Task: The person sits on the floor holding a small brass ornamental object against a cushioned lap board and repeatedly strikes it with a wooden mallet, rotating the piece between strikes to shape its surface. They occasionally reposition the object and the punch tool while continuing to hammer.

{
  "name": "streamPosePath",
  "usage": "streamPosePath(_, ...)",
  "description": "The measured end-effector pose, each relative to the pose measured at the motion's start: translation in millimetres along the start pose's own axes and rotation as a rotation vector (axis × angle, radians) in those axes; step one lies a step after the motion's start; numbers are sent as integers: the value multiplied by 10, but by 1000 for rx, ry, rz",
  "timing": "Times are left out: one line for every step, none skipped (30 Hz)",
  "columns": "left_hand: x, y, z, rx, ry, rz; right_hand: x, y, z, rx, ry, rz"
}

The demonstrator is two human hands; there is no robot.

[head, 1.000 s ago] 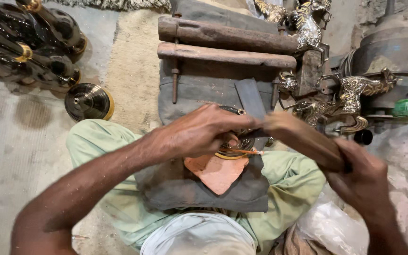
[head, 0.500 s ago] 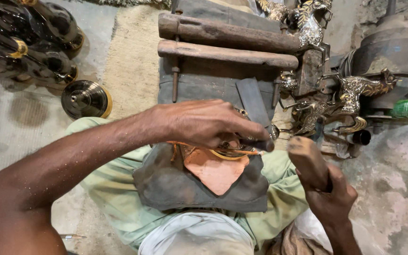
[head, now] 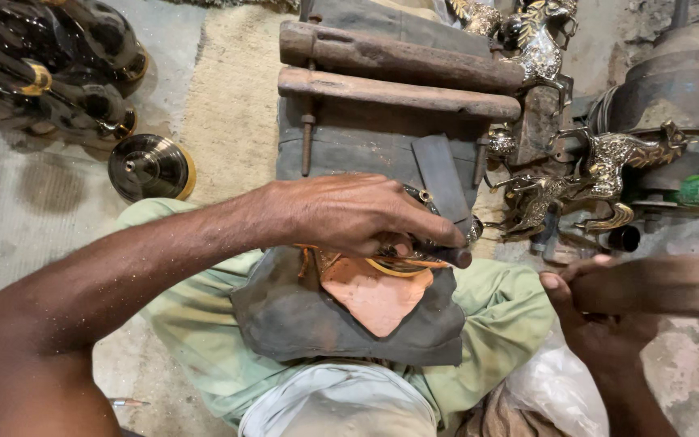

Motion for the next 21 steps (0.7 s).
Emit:
streamPosePath(64,21,8,0,-58,-38,122,66,-39,89,-92,153)
streamPosePath(143,40,9,3,-116,-75,209,108,-134,178,-182,306)
streamPosePath(221,56,11,7,-173,-118,283,147,-229,262,-276,459)
streamPosePath(186,0,28,-83,-111,-76,262,92,-313,239,-170,468)
streamPosePath(149,-50,76,-174,-49,-34,233,35,-397,219,-67,474)
streamPosePath(116,-96,139,-267,12,8,204,-16,-476,201,35,477)
streamPosePath(149,-89,180,-306,-4,3,306,35,-550,303,-50,503)
streamPosePath(186,-91,210,-344,-19,-5,396,50,-666,400,-136,528)
streamPosePath(219,-93,236,-377,-32,-15,467,109,-765,494,-220,553)
streamPosePath(235,-100,282,-448,-35,1,427,120,-879,502,-141,559)
streamPosePath(248,-99,335,-519,-38,16,390,126,-988,510,-63,564)
streamPosePath(258,-109,389,-592,-40,28,351,131,-1108,516,13,569)
streamPosePath(340,-86,431,-628,-125,51,335,221,-1193,644,-5,660)
streamPosePath(420,-52,481,-660,-214,75,313,291,-1266,772,-18,749)
streamPosePath(498,-18,536,-690,-302,98,286,363,-1299,898,-27,840)
streamPosePath(513,-7,579,-744,-304,135,381,395,-1400,847,-56,766)
streamPosePath(529,3,616,-797,-306,173,482,413,-1489,793,-83,693)
streamPosePath(548,19,652,-852,-307,215,582,417,-1573,740,-108,622)
streamPosePath(570,45,669,-876,-319,233,532,481,-1568,849,-108,821)
streamPosePath(593,62,688,-898,-330,248,475,516,-1548,949,-105,1020)
streamPosePath(619,73,708,-918,-342,264,414,516,-1516,1045,-96,1221)
Point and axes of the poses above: each hand's wrist, its own z-axis away from the middle knuckle, its own y-axis out of the palm, x = y × z, the point moved 9 cm from there along -z, towards the middle knuckle
